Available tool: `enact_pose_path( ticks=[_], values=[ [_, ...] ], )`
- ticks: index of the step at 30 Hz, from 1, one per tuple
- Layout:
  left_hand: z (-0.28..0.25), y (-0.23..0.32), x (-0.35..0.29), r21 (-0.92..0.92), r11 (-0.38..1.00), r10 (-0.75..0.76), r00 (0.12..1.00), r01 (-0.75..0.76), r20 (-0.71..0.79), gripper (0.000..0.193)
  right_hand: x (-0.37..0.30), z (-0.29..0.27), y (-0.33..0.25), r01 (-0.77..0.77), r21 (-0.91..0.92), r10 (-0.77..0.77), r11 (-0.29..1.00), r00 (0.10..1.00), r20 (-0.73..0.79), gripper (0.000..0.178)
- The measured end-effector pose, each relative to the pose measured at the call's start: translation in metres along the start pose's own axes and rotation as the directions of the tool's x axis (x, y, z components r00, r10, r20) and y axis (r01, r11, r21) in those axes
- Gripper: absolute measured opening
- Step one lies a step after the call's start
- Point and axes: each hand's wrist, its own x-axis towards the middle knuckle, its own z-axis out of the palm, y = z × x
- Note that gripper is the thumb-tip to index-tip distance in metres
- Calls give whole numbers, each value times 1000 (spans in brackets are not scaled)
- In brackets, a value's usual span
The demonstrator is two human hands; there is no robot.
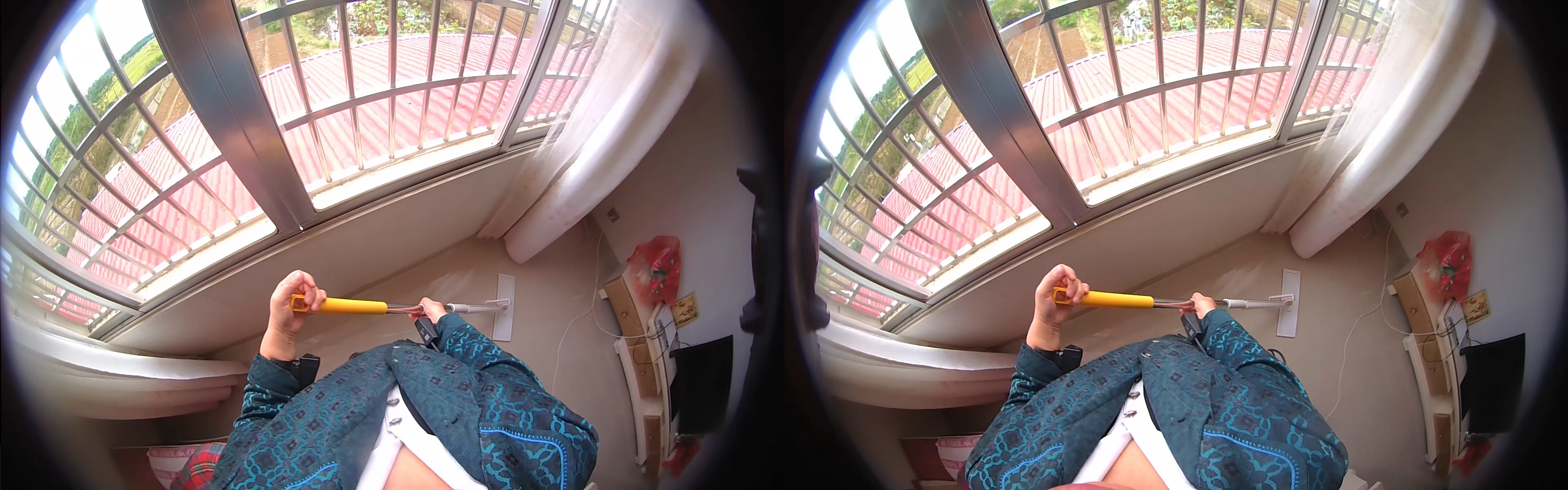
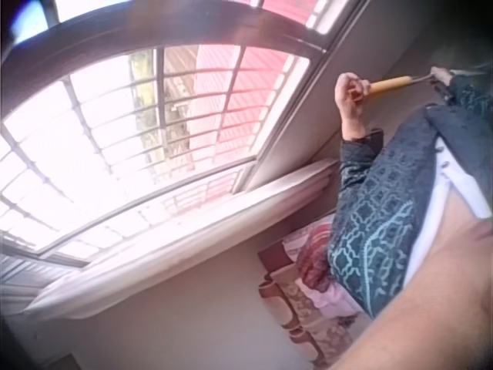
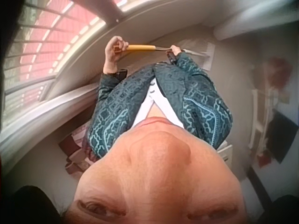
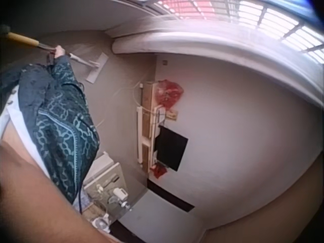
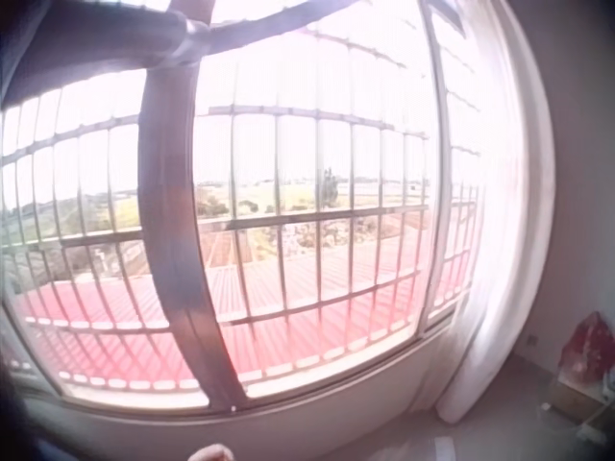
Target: The person assembles a mop by connecting a yellow handle to a mop head. They then extend the telescopic handle to its full length and hold the assembled mop upright in the room.
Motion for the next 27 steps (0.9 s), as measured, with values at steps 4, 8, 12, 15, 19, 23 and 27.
enact_pose_path(
  ticks=[4, 8, 12, 15, 19, 23, 27],
  values=[
    [38, -49, 25, 46, 995, -94, 991, 90, 100, 22, 7, -55, -18, 41, 111, -23, 993, 986, -164, 33],
    [72, -99, 52, 113, 973, -218, 958, 200, 186, 22, 8, -102, -29, 166, 93, -146, 982, 970, -194, 35],
    [93, -140, 65, 254, 923, -331, 932, 288, 147, 26, -1, -124, -32, 191, 134, -163, 973, 968, -190, 34],
    [101, -155, 73, 273, 868, -436, 900, 414, 20, 34, -10, -124, -32, 186, 410, -104, 893, 971, -215, 28],
    [105, -158, 76, 282, 837, -487, 874, 468, -5, 45, -21, -122, -33, 221, 448, -126, 866, 964, -233, 26],
    [106, -154, 66, 148, 922, -380, 912, 358, 157, 51, -28, -116, -35, 199, 426, -108, 883, 967, -229, 24],
    [90, -123, 61, -182, 941, -256, 951, 287, 174, 51, -34, -76, -35, 160, 480, -108, 862, 985, -133, 21]
  ],
)
